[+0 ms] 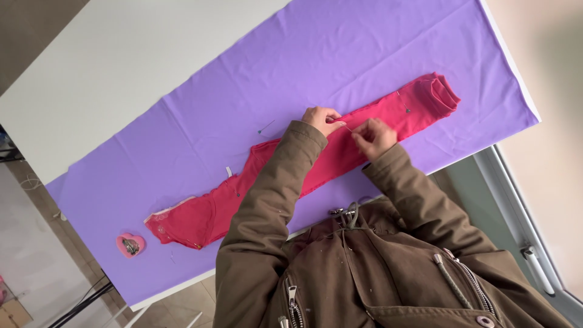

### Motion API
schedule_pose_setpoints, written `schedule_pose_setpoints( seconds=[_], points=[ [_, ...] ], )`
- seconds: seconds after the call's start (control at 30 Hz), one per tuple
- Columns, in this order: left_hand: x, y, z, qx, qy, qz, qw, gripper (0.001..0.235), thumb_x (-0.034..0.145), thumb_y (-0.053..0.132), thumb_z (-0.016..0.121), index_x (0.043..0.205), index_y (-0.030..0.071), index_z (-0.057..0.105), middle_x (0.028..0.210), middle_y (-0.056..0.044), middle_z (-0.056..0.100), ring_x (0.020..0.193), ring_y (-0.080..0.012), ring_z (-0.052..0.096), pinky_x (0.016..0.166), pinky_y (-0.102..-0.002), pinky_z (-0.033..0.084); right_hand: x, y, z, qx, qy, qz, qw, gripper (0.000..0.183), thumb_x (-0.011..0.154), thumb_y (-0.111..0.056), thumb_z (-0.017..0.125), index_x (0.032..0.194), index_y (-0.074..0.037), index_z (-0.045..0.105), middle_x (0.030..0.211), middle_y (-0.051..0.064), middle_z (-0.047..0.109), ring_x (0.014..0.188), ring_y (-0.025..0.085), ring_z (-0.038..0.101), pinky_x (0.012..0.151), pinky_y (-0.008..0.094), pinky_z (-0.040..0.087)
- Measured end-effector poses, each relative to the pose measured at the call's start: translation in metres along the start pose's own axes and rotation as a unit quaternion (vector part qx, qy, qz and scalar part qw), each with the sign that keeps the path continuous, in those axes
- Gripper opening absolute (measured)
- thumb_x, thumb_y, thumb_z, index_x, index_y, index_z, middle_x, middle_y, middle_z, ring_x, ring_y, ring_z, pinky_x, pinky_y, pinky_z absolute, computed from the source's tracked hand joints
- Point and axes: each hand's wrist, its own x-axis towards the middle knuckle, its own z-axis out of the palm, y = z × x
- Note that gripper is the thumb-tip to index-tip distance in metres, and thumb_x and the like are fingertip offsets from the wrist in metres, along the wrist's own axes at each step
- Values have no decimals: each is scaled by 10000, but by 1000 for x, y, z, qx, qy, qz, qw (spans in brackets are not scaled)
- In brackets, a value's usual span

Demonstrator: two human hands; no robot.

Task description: Pinning a pink garment onto a purple fabric base to secure it for cutting or sewing.

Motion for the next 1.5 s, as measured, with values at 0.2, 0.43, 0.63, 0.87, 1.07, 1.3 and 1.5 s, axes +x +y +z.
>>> schedule_pose_setpoints(
  seconds=[0.2, 0.43, 0.63, 0.87, 1.07, 1.3, 1.5],
  points=[
    [-8, -2, 8, -39, 40, 19, 998, 235, 814, 259, 843, 970, 93, 791, 876, -101, 791, 805, -212, 783, 746, -332, 621, -10, 36, 12, 1, -10, 61, 998, 115, 828, -76, 752, 874, -30, 658, 765, 73, 700, 652, 162, 686, 586, 308, 555],
    [-14, 10, 4, -25, 34, 25, 999, 217, 843, 260, 818, 990, 104, 790, 861, -91, 790, 777, -210, 776, 728, -328, 614, -4, 22, 14, -85, -3, 7, 996, 141, 786, -57, 756, 857, -26, 638, 825, 104, 688, 700, 190, 695, 625, 333, 554],
    [-11, 5, 4, -53, 18, 39, 998, 222, 831, 261, 821, 987, 104, 796, 847, -89, 788, 778, -200, 780, 731, -322, 617, 0, 14, 16, -98, 3, -13, 995, 147, 804, -70, 777, 889, -40, 660, 852, 83, 706, 732, 184, 706, 643, 330, 560],
    [6, -20, 21, -135, 21, 13, 991, 170, 859, 150, 785, 1002, 64, 752, 888, -67, 800, 812, -142, 773, 750, -288, 623, -3, 10, 16, -42, -16, 44, 998, 104, 874, -37, 748, 942, -37, 669, 742, 71, 711, 612, 146, 703, 550, 296, 553],
    [9, -24, 22, -204, -51, -32, 977, 163, 919, 58, 702, 1078, 57, 740, 929, -55, 802, 853, -95, 740, 777, -265, 598, -1, 6, 15, 3, -36, 76, 996, 116, 895, -20, 755, 955, -13, 657, 749, 61, 728, 621, 120, 726, 522, 264, 575],
    [11, -22, 26, -180, -62, -38, 981, 164, 903, 47, 715, 1063, 56, 749, 913, -53, 802, 841, -92, 745, 779, -263, 601, 2, 6, 16, 44, -33, 105, 993, 123, 912, -31, 762, 974, 9, 663, 769, 76, 723, 638, 128, 731, 530, 262, 602],
    [5, -16, 20, -187, -26, -10, 982, 145, 893, 59, 731, 1037, 53, 746, 913, -65, 809, 844, -97, 766, 768, -261, 615, 5, 5, 16, 44, -19, 109, 993, 180, 904, -51, 791, 985, 16, 645, 757, 82, 710, 630, 153, 730, 509, 283, 608]
  ],
)
